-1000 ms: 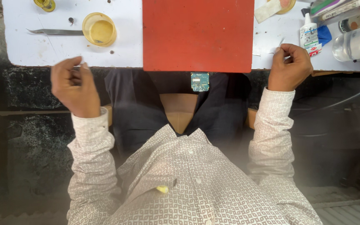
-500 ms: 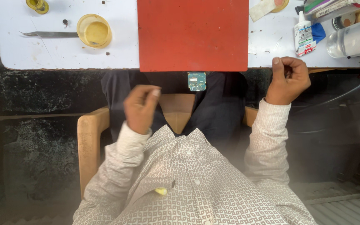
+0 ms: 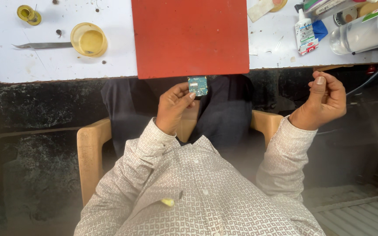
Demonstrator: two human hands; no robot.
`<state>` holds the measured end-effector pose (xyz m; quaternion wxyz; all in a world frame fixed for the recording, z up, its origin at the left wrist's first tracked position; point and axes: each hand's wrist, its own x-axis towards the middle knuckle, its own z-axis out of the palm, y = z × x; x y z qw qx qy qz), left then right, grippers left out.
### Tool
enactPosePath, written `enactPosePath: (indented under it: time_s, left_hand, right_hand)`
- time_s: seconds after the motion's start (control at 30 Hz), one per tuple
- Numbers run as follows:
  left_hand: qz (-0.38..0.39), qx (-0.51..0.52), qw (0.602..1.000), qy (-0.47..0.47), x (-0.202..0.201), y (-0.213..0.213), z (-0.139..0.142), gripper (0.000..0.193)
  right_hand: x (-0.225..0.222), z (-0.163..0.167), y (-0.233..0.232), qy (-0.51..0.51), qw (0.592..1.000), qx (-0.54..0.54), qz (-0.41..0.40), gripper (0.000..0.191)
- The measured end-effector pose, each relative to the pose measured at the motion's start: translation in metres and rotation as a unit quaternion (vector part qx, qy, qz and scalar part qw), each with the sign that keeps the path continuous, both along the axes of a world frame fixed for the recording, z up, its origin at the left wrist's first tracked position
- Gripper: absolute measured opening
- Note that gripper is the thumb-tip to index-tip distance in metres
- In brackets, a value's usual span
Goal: The person uses a soldering iron and tweezers to attach small components to a circuit board. They then apply a liquid from a small container to the board and inspect the work.
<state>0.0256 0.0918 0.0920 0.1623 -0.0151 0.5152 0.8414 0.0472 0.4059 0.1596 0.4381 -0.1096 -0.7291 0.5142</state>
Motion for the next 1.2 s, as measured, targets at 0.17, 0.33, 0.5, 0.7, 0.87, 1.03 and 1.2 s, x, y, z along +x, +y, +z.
enactPosePath:
  time_s: [0.17,0.33,0.5,0.7,0.87,1.03,1.2]
  left_hand:
    - [0.009,-0.011,1.000,-0.026,0.000,-0.002,0.003,0.029]
    - [0.013,-0.020,0.999,-0.040,-0.001,-0.003,0.007,0.027]
    - [0.007,-0.018,0.999,-0.036,0.000,-0.004,0.008,0.025]
    - [0.002,-0.026,0.999,-0.036,0.001,-0.005,0.001,0.019]
    - [-0.003,-0.022,0.999,-0.028,0.002,-0.011,-0.010,0.012]
    - [0.027,-0.114,0.993,-0.021,0.009,-0.035,-0.019,0.013]
    - [0.075,-0.198,0.977,0.011,0.011,-0.078,-0.031,0.015]
  right_hand:
    - [0.001,-0.002,-0.002,-0.003,1.000,-0.004,-0.003,0.011]
    - [-0.001,-0.004,-0.007,0.002,0.999,-0.030,0.017,0.011]
    - [-0.001,-0.005,-0.014,-0.015,1.000,-0.019,0.014,0.009]
    - [-0.001,-0.002,-0.019,-0.015,1.000,-0.007,0.011,0.016]
    - [0.002,-0.001,-0.006,0.013,1.000,0.005,-0.009,0.020]
    - [0.013,0.008,0.069,0.081,0.994,0.005,-0.078,0.013]
    - [0.020,0.028,0.187,0.074,0.956,0.185,-0.217,0.012]
